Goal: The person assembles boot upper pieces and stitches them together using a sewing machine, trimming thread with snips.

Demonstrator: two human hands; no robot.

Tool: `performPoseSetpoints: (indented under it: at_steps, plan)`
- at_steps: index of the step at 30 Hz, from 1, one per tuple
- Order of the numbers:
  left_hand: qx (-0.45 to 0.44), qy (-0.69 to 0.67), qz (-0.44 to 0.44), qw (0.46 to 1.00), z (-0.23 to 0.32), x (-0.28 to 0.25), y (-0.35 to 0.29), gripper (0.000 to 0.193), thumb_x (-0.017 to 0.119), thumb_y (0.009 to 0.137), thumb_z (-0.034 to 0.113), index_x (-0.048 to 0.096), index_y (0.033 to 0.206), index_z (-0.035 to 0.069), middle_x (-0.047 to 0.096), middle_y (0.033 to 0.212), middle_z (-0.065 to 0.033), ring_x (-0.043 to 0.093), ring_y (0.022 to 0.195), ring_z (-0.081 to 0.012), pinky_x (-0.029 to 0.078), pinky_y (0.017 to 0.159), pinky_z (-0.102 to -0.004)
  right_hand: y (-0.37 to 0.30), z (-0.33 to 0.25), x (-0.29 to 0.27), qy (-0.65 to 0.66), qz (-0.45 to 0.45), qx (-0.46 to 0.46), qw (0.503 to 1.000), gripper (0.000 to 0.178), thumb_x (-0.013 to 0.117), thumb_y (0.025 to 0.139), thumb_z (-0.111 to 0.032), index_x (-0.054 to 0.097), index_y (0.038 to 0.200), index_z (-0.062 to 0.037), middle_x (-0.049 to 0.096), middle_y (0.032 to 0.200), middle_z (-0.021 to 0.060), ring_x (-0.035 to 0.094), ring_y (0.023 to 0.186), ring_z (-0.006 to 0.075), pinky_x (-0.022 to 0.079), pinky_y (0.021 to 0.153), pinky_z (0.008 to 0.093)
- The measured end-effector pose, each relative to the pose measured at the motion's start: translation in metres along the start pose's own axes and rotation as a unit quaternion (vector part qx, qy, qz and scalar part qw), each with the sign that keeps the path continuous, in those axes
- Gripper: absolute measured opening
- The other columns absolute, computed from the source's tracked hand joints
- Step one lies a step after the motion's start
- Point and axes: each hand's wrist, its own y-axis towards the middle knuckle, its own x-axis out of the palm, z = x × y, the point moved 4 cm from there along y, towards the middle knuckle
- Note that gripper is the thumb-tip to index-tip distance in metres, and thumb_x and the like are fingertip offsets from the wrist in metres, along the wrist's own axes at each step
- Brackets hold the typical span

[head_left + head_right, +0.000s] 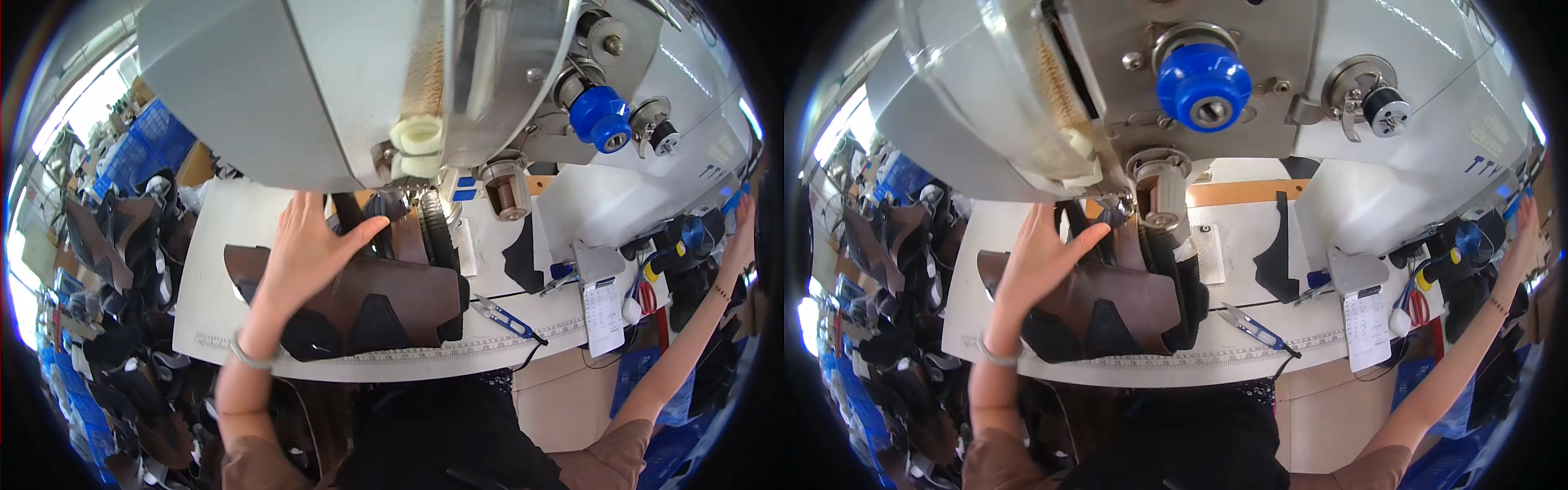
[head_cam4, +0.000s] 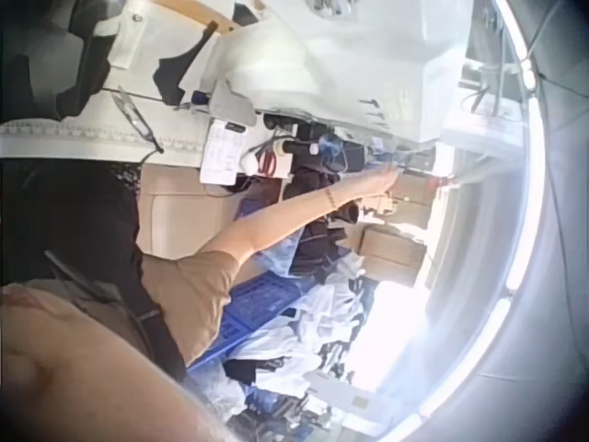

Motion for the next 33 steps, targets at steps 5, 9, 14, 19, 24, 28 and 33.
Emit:
performPoseSetpoints:
  at_steps: [5, 9, 14, 19, 24, 28, 33]
  plan:
    - [-0.096, -0.259, -0.323, 0.905, -0.025, 0.03, 0.021, 0.062, 0.067, 0.074, 0.054, 0.059, 0.1, -0.001, 0.061, 0.084, -0.0089, 0.058, 0.083, -0.0202, 0.044, 0.079, -0.0295, 0.045, 0.063, 0.021, 0.238, -0.084, 0.162, 0.954, 0.063, 0.046, 0.093, -0.043, 0.03, 0.138, -0.0025, 0.034, 0.141, 0.0042, 0.029, 0.131, 0.0171, 0.019, 0.11, 0.0332]
    - [-0.101, -0.25, -0.315, 0.91, -0.028, 0.036, 0.022, 0.063, 0.068, 0.071, 0.057, 0.062, 0.097, 0.0, 0.061, 0.085, -0.0072, 0.056, 0.085, -0.0164, 0.043, 0.081, -0.0284, 0.051, 0.057, 0.021, 0.216, -0.083, 0.168, 0.958, 0.054, 0.048, 0.093, -0.038, 0.037, 0.135, -0.0056, 0.041, 0.136, 0.0047, 0.039, 0.124, 0.0177, 0.029, 0.105, 0.0325]
    - [-0.082, -0.252, -0.299, 0.917, -0.023, 0.034, 0.027, 0.063, 0.072, 0.07, 0.053, 0.062, 0.1, -0.002, 0.062, 0.087, -0.0087, 0.057, 0.085, -0.0172, 0.044, 0.081, -0.0299, 0.086, 0.051, 0.016, 0.187, -0.051, 0.162, 0.968, 0.053, 0.048, 0.093, -0.037, 0.038, 0.135, -0.0056, 0.042, 0.135, 0.0048, 0.04, 0.123, 0.0176, 0.03, 0.104, 0.0322]
    - [-0.088, -0.239, -0.278, 0.926, -0.022, 0.03, 0.027, 0.059, 0.073, 0.07, 0.05, 0.064, 0.098, -0.001, 0.062, 0.086, -0.01, 0.058, 0.084, -0.0178, 0.046, 0.079, -0.0297, 0.099, 0.059, 0.018, 0.191, -0.028, 0.164, 0.967, 0.052, 0.048, 0.093, -0.036, 0.039, 0.134, -0.0056, 0.043, 0.134, 0.0048, 0.041, 0.122, 0.0174, 0.032, 0.103, 0.0319]
    - [-0.072, -0.252, -0.267, 0.927, -0.019, 0.028, 0.029, 0.059, 0.073, 0.069, 0.049, 0.065, 0.094, -0.003, 0.063, 0.083, -0.0107, 0.058, 0.081, -0.0174, 0.047, 0.075, -0.0292, 0.099, 0.056, 0.021, 0.191, -0.013, 0.165, 0.967, 0.05, 0.049, 0.093, -0.035, 0.04, 0.133, -0.0056, 0.044, 0.133, 0.0048, 0.042, 0.121, 0.0172, 0.033, 0.102, 0.0316]
    - [-0.074, -0.246, -0.257, 0.932, -0.018, 0.026, 0.029, 0.057, 0.074, 0.069, 0.048, 0.066, 0.094, -0.002, 0.064, 0.081, -0.0098, 0.058, 0.079, -0.0171, 0.047, 0.075, -0.0289, 0.102, 0.057, 0.02, 0.193, -0.007, 0.166, 0.967, 0.049, 0.049, 0.093, -0.034, 0.041, 0.133, -0.0057, 0.044, 0.133, 0.0048, 0.042, 0.12, 0.0171, 0.034, 0.101, 0.0314]
    - [-0.079, -0.225, -0.272, 0.932, -0.018, 0.026, 0.029, 0.058, 0.074, 0.069, 0.047, 0.065, 0.096, -0.003, 0.064, 0.081, -0.0096, 0.058, 0.079, -0.0175, 0.046, 0.077, -0.0294, 0.103, 0.062, 0.021, 0.195, 0.0, 0.167, 0.966, 0.048, 0.049, 0.093, -0.034, 0.042, 0.132, -0.0057, 0.045, 0.132, 0.0048, 0.043, 0.119, 0.0169, 0.035, 0.1, 0.0311]
